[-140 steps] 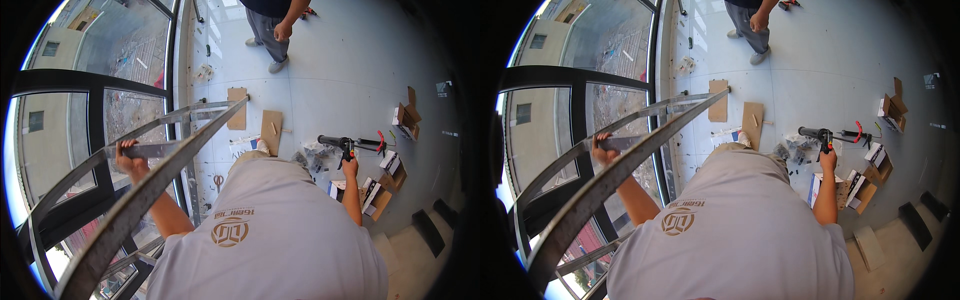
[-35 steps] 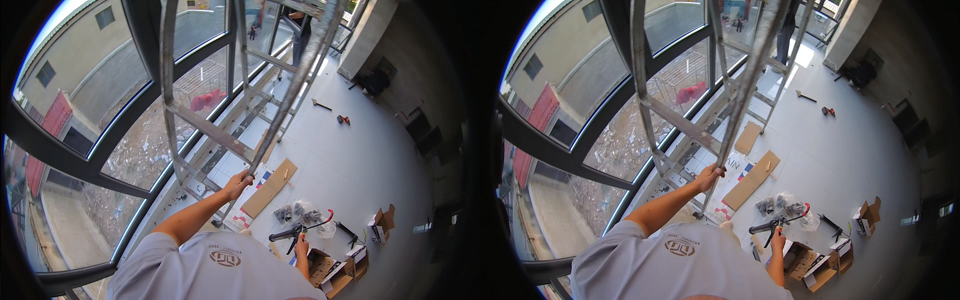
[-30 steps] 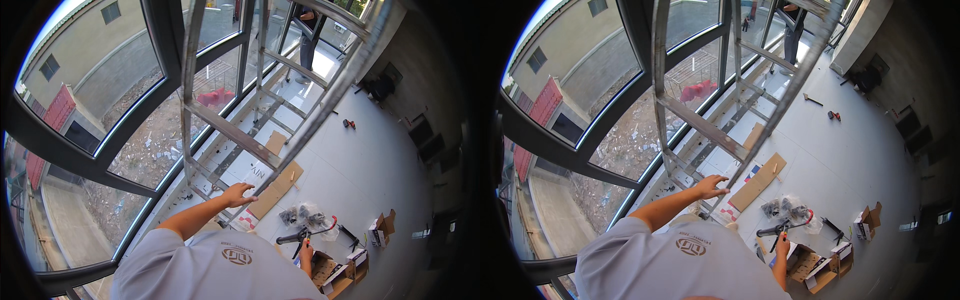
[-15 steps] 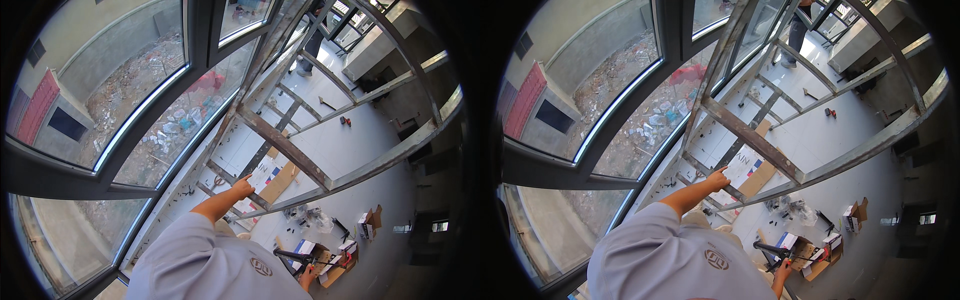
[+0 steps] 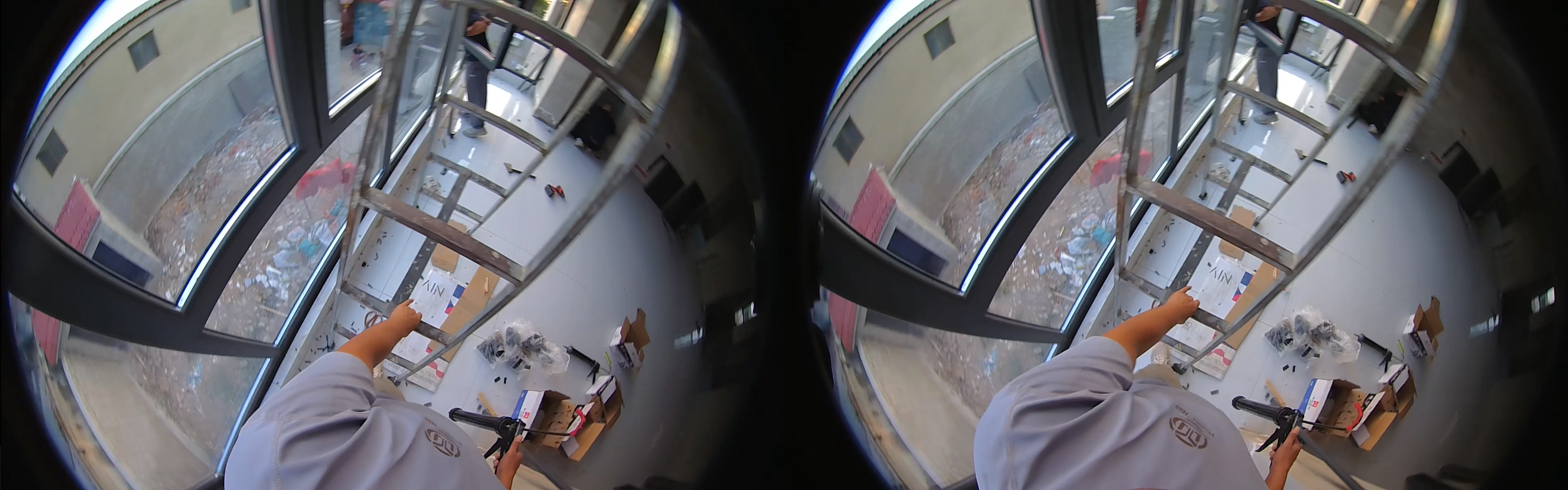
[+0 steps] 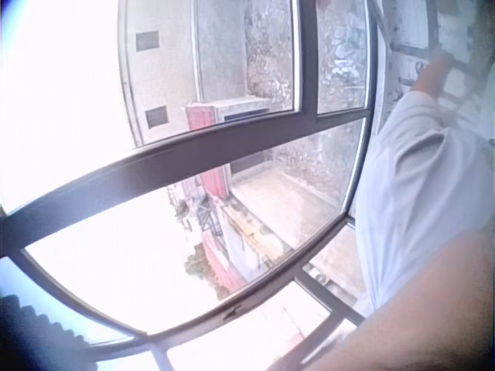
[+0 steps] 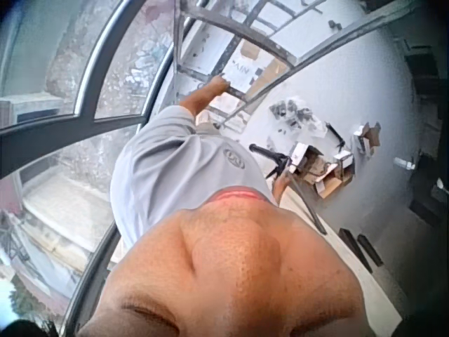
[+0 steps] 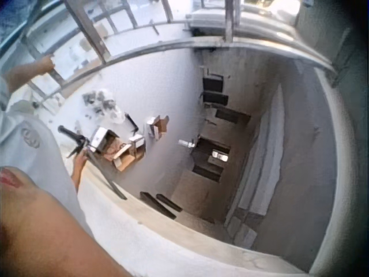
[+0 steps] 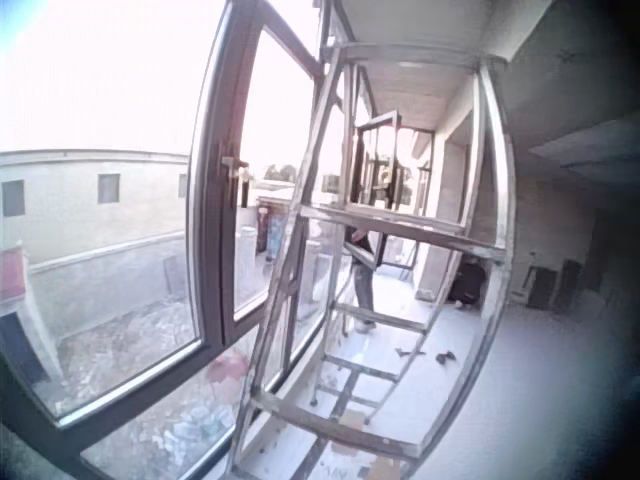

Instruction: The person applies sealant along the upper frame of a large curved window using a caulking gun while standing on a ladder. They pause to reposition the ladder and resume applying sealant to adjacent sections of the window frame.

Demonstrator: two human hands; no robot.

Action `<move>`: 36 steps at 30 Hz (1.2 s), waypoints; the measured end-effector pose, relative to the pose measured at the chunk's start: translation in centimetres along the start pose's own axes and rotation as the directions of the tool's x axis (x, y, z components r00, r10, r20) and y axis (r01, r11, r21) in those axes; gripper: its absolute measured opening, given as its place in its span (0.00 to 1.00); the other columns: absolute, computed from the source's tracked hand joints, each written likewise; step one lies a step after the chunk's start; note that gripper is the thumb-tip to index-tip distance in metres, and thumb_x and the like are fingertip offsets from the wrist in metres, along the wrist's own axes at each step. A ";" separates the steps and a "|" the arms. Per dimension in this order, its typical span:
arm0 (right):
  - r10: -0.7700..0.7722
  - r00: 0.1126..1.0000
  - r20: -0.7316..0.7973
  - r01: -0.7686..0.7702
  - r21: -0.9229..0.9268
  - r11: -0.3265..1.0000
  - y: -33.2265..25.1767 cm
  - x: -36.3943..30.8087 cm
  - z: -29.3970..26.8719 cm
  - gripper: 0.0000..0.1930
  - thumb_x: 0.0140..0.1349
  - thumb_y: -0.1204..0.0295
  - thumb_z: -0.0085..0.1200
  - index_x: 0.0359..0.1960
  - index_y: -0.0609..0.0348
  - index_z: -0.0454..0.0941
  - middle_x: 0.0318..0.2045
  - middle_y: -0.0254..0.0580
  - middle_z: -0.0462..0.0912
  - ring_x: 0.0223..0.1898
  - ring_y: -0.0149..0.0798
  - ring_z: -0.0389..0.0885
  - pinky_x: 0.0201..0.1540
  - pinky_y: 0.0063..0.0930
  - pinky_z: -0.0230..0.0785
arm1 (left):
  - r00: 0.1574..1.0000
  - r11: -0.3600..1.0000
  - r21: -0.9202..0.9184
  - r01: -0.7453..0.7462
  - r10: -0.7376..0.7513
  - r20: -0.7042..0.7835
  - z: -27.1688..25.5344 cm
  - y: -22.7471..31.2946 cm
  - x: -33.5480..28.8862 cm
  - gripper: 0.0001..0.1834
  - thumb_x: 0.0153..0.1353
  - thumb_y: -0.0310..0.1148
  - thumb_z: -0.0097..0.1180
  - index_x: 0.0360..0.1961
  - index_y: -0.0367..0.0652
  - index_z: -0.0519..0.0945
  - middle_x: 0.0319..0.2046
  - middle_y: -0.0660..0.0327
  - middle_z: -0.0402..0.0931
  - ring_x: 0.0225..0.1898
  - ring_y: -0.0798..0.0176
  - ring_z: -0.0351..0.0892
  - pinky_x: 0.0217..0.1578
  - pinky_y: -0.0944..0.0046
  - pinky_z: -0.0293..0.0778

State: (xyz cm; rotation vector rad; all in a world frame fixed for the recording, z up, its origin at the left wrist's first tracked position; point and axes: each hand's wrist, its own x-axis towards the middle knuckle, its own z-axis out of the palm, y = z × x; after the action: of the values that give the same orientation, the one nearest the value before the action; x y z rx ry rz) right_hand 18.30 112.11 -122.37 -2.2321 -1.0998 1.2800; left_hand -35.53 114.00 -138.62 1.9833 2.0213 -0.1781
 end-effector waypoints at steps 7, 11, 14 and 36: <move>-0.341 0.938 0.059 0.344 -0.050 0.938 1.4 -6.0 -4.1 0.17 0.61 0.62 0.68 0.38 0.65 0.81 0.19 0.37 0.78 0.17 0.32 0.74 0.21 0.30 0.66 | 0.944 0.986 -0.167 -0.026 -0.031 -0.329 -2.9 8.7 -8.5 0.44 0.56 0.43 0.69 0.71 0.39 0.64 0.68 0.47 0.64 0.72 0.45 0.59 0.76 0.44 0.47; -0.393 0.912 0.115 0.396 -0.004 0.918 0.5 -11.6 -8.7 0.17 0.61 0.64 0.69 0.41 0.68 0.82 0.26 0.39 0.82 0.27 0.32 0.77 0.32 0.30 0.70 | 0.930 0.919 -0.333 -0.212 0.085 -0.357 -4.1 16.0 -13.0 0.48 0.57 0.50 0.69 0.73 0.43 0.60 0.69 0.45 0.62 0.71 0.40 0.61 0.74 0.39 0.53; -0.427 0.876 0.227 0.421 0.073 0.904 -1.8 -16.2 -13.0 0.18 0.63 0.65 0.69 0.44 0.68 0.80 0.30 0.39 0.83 0.30 0.30 0.78 0.36 0.27 0.71 | 0.902 0.840 -0.404 -0.361 0.205 -0.380 -7.3 21.2 -14.3 0.59 0.52 0.55 0.74 0.78 0.45 0.54 0.73 0.43 0.56 0.73 0.37 0.57 0.74 0.39 0.52; -0.847 0.081 0.525 0.803 0.469 0.367 -19.5 -20.4 -11.7 0.26 0.67 0.63 0.65 0.61 0.67 0.76 0.41 0.40 0.84 0.42 0.30 0.81 0.49 0.28 0.76 | 0.580 0.869 -0.455 -0.196 -0.272 -0.768 -24.6 23.8 -35.1 0.29 0.36 0.35 0.75 0.44 0.42 0.80 0.37 0.51 0.82 0.39 0.43 0.84 0.41 0.53 0.80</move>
State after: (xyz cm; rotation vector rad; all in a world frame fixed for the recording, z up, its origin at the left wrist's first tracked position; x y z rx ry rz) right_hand 13.28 110.06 -92.29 -0.4995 -2.1126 1.4790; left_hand -15.05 88.69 -101.97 1.7874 2.2254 1.3976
